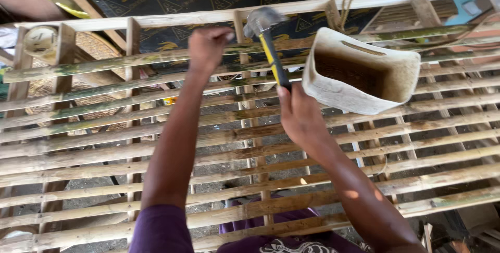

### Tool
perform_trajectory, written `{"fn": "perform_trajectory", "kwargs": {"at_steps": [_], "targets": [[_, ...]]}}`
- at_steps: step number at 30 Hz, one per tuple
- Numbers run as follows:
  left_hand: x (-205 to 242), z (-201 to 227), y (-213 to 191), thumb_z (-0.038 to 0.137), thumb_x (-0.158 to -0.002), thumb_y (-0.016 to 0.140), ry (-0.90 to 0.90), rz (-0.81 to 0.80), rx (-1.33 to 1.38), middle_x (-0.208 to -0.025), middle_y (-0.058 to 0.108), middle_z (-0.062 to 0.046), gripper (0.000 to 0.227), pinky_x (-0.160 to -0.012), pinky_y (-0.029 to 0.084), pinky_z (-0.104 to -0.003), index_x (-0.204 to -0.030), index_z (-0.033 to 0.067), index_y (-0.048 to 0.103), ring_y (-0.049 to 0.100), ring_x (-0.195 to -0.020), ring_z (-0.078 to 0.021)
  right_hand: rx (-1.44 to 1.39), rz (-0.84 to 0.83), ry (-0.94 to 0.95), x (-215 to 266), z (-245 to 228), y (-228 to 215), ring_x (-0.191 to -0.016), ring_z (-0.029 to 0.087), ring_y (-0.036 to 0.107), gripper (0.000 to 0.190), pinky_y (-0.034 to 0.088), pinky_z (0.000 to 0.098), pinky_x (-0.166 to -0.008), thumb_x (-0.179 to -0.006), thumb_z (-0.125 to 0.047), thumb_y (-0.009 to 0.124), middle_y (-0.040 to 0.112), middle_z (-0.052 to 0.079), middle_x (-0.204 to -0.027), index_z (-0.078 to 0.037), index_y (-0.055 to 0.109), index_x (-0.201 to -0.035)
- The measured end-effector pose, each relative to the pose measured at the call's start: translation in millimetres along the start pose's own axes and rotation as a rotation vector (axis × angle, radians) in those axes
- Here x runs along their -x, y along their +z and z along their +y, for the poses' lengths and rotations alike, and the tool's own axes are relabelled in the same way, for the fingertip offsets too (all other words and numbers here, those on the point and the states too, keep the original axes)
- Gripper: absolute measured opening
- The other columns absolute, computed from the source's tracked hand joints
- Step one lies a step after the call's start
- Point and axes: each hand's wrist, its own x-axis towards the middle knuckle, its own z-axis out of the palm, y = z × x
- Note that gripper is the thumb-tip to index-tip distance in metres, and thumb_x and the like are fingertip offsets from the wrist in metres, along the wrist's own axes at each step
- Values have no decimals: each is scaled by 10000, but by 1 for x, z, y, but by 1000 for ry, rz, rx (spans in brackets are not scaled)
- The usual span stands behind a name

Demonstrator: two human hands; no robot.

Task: The person hammers nails into a bamboo lattice structure using a hammer. They repeatedly pick nails from a white container and drive them into the bamboo frame to secure the pieces together.

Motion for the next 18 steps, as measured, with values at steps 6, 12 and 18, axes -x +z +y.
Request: {"fn": "perform_trajectory", "kwargs": {"at_steps": [6, 12, 18], "targets": [[3, 10, 21, 246, -893, 784, -430, -167, 31, -1019, 807, 49, 94, -835, 636, -312, -970, 290, 815, 770, -839, -128, 87, -75, 146, -28, -1, 16, -585, 384, 671, 446, 479, 531, -535, -1093, -399, 427, 655, 196, -694, 1, 584, -977], [4, 15, 21, 310, -786, 855, -196, -132, -184, -990, 752, 57, 119, -1004, 436, -418, -885, 247, 839, 578, -1077, -211, -50, 71, 69, -8, 4, -7, -544, 296, 670, 447, 489, 458, -511, -1056, -417, 445, 647, 149, -642, -7, 614, -1003], [3, 4, 32, 300, -713, 887, -149, -77, -222, -965, 738, 51, 119, -972, 443, -422, -821, 264, 852, 575, -1016, -232, -152, 129, -59, -17, -3, 14, -447, 202, 630, 415, 433, 346, -371, -1071, -387, 408, 600, 84, -582, 6, 537, -1090]]}}
